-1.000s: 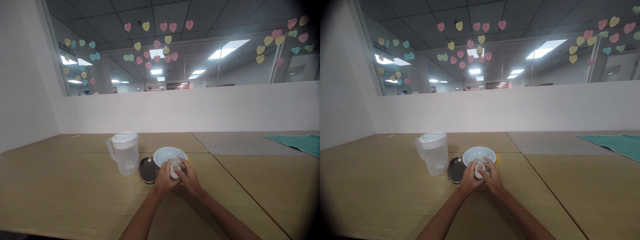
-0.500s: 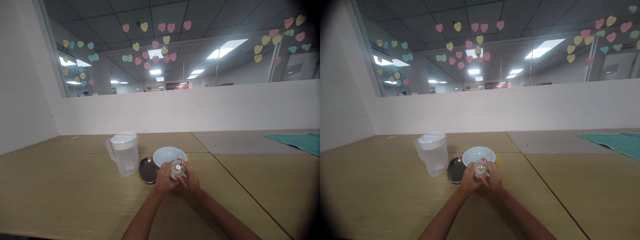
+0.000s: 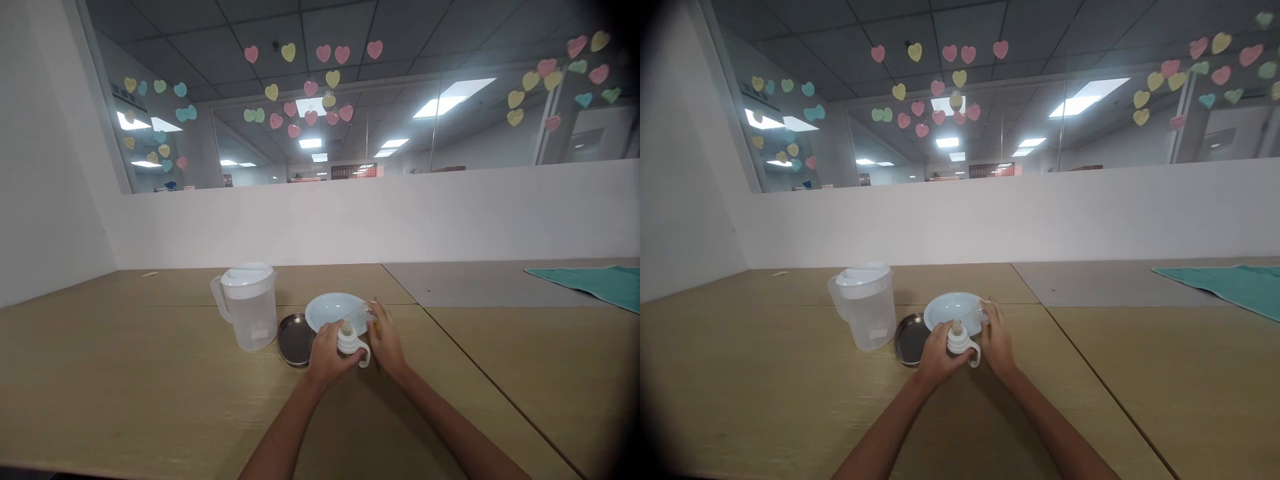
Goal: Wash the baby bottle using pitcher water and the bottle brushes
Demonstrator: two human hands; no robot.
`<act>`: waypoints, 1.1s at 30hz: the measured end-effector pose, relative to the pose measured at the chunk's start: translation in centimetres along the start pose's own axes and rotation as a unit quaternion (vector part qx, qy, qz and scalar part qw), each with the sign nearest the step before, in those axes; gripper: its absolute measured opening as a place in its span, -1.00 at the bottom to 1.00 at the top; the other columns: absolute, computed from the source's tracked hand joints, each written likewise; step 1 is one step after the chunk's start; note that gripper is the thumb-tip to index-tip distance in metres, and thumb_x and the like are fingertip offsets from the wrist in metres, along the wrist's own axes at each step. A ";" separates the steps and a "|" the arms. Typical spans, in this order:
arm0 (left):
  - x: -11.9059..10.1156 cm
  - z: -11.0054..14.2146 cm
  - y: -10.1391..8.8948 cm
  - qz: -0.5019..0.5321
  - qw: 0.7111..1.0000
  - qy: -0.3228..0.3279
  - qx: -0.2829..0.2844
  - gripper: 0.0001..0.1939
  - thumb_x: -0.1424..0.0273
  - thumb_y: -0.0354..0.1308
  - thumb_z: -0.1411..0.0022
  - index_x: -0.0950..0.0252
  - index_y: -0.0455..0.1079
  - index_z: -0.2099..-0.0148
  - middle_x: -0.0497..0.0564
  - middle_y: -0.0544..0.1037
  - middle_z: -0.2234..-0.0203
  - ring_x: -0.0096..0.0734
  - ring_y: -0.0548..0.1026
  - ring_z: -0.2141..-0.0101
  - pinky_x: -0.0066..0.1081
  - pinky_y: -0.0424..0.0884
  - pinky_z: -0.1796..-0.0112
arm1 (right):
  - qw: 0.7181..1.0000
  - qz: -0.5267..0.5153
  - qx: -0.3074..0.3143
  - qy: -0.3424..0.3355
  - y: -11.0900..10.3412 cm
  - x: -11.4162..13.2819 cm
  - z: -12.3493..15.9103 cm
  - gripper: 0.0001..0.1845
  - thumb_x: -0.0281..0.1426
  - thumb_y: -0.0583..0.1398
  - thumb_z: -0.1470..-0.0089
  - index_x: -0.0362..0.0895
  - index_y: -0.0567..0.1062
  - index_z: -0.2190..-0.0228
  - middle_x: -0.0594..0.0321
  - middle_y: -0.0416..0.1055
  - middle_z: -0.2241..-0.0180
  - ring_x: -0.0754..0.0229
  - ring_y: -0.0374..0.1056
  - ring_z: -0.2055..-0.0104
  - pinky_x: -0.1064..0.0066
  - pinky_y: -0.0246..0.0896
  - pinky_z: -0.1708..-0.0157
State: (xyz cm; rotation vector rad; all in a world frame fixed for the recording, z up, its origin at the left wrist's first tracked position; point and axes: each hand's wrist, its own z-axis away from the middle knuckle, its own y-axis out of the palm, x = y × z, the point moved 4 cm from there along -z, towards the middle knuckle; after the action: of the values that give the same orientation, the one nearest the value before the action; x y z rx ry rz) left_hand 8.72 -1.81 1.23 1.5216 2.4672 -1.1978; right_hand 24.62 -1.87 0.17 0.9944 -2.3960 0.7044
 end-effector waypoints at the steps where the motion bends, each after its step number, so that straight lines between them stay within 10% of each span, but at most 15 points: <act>1: 0.0 0.0 0.0 0.001 1.000 0.001 0.001 -0.42 0.16 0.21 0.04 0.27 0.21 -0.01 0.08 0.43 0.19 -0.21 0.36 0.16 -0.24 0.31 0.13 | 1.000 0.009 0.024 -0.002 0.2 -0.5 0.0 -0.58 -0.40 -0.08 -0.13 -0.07 0.25 -0.03 0.12 0.03 -0.17 0.09 0.05 -0.17 0.13 0.13 -0.06; 14: -0.1 0.0 -0.1 0.009 1.000 0.001 0.003 -0.44 0.12 0.18 0.02 0.29 0.24 0.01 0.10 0.45 0.19 -0.20 0.38 0.15 -0.21 0.31 0.11 | 0.988 0.006 0.137 -0.076 1.1 -1.1 -0.1 -0.35 -0.60 -0.10 0.01 -0.03 0.11 -0.14 0.19 -0.01 -0.20 0.16 -0.02 -0.21 0.13 0.07 -0.10; 33: -0.2 0.0 -0.1 0.039 0.999 -0.012 0.017 -0.42 0.18 0.20 0.01 0.29 0.21 -0.03 0.10 0.42 0.15 -0.22 0.36 0.11 -0.22 0.30 0.08 | 0.988 -0.120 0.086 0.055 0.9 -1.0 -0.1 -0.51 -0.26 -0.07 -0.17 -0.10 0.05 -0.11 0.05 0.21 -0.05 0.21 0.37 0.21 0.22 0.22 0.07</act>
State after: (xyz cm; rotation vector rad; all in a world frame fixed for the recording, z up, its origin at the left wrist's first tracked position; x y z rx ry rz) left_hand 8.75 -2.00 1.36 1.5863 2.3608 -1.2440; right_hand 24.64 -0.74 -0.63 1.2554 -2.1036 0.8608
